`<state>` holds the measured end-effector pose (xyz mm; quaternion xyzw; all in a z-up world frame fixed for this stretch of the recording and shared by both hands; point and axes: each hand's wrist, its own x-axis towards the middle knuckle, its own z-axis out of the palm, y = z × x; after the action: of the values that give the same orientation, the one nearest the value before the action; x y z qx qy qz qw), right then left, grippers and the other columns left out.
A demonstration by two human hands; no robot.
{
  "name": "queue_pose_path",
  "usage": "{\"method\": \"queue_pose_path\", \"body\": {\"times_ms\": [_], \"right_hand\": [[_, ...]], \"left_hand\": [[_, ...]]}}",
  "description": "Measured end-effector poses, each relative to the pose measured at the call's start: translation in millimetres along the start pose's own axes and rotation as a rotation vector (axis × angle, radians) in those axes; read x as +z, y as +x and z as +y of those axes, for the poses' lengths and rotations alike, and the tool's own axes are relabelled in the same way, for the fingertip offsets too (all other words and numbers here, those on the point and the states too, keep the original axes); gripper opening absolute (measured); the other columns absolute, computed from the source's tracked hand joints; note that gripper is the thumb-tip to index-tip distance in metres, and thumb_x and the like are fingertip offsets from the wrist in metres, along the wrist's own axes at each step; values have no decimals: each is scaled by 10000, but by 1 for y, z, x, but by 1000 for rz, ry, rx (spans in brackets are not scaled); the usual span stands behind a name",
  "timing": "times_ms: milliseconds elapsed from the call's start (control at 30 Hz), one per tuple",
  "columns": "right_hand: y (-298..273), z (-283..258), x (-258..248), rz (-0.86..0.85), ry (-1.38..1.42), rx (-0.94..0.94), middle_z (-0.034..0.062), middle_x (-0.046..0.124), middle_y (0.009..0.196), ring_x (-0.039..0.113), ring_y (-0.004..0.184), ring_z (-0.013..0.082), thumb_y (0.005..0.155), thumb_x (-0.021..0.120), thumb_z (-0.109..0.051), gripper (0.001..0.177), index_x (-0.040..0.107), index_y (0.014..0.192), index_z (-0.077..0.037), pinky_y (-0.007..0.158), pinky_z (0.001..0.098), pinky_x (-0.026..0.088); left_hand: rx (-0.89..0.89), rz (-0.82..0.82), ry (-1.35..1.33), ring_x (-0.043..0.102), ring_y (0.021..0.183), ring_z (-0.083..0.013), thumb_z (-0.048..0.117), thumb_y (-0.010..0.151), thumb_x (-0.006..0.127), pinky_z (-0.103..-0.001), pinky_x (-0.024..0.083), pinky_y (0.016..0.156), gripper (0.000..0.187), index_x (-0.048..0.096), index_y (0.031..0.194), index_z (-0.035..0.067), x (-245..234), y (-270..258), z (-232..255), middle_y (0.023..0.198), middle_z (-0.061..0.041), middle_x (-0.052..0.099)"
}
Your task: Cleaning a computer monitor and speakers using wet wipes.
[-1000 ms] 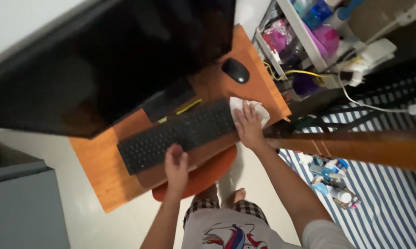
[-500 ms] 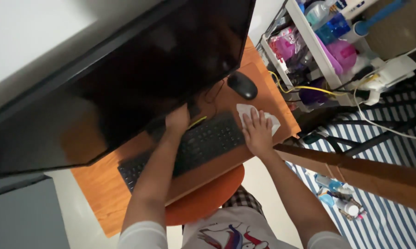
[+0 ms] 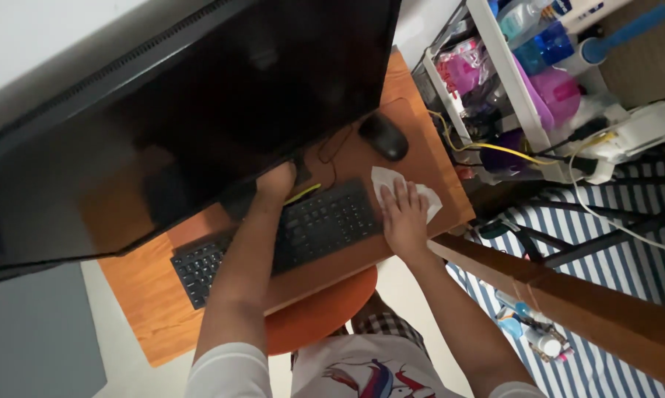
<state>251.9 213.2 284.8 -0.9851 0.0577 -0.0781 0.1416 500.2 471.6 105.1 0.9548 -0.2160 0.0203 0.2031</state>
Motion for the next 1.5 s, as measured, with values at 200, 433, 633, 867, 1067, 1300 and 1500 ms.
{"method": "queue_pose_path", "body": {"times_ms": [200, 433, 633, 867, 1067, 1300, 1500], "right_hand": [[-6, 10, 14, 174, 209, 36, 169, 588, 1442, 533, 1334, 411, 856, 567, 46, 461, 638, 1295, -74, 1141, 572, 397], [57, -96, 41, 268, 481, -401, 232, 616, 1275, 572, 1236, 420, 943, 573, 34, 271, 652, 1198, -10, 1074, 507, 458], [138, -88, 105, 143, 429, -52, 253, 620, 1223, 575, 1135, 426, 1032, 576, -147, 294, 645, 1238, 52, 993, 509, 517], [161, -99, 100, 33, 57, -372, 190, 685, 873, 619, 828, 369, 827, 658, -91, 183, 817, 917, -73, 748, 509, 516], [201, -103, 148, -300, 66, -76, 170, 740, 1080, 690, 937, 352, 940, 569, -206, 244, 773, 1037, -113, 760, 505, 555], [205, -87, 187, -178, 136, 40, 92, 721, 1295, 667, 1209, 322, 1034, 511, -314, 332, 711, 1268, -187, 994, 450, 550], [200, -72, 199, -66, -103, -242, 164, 672, 1309, 638, 1128, 338, 864, 535, -237, 509, 696, 1327, -103, 856, 527, 513]], "left_hand": [[-81, -134, 186, 696, 794, -387, 262, 1049, 579, -519, 586, 728, 278, 764, 936, 88, -13, -28, 0, 923, -188, 732], [-32, -37, 139, 691, 770, -425, 252, 1021, 592, -549, 574, 691, 253, 767, 965, 79, -39, -50, -4, 897, -223, 721], [-61, 8, 85, 691, 776, -396, 232, 967, 612, -527, 566, 754, 201, 734, 980, 74, -76, -61, 8, 864, -203, 715], [-38, 328, -77, 683, 843, -395, 59, 959, 649, -481, 563, 774, 121, 728, 1047, 33, -121, -82, 44, 906, -188, 709], [-51, 522, -294, 700, 1041, -381, -12, 967, 651, -417, 574, 909, 161, 694, 1122, -3, -181, -106, 88, 1173, -193, 708], [-116, 576, -458, 675, 1117, -349, -22, 1014, 589, -388, 540, 1013, 147, 661, 1143, -18, -208, -132, 123, 1226, -174, 691], [-777, 927, -1431, 652, 1031, -233, 90, 1099, 508, -377, 557, 958, 126, 574, 1140, -10, -200, -140, 127, 1143, -149, 680]]}}
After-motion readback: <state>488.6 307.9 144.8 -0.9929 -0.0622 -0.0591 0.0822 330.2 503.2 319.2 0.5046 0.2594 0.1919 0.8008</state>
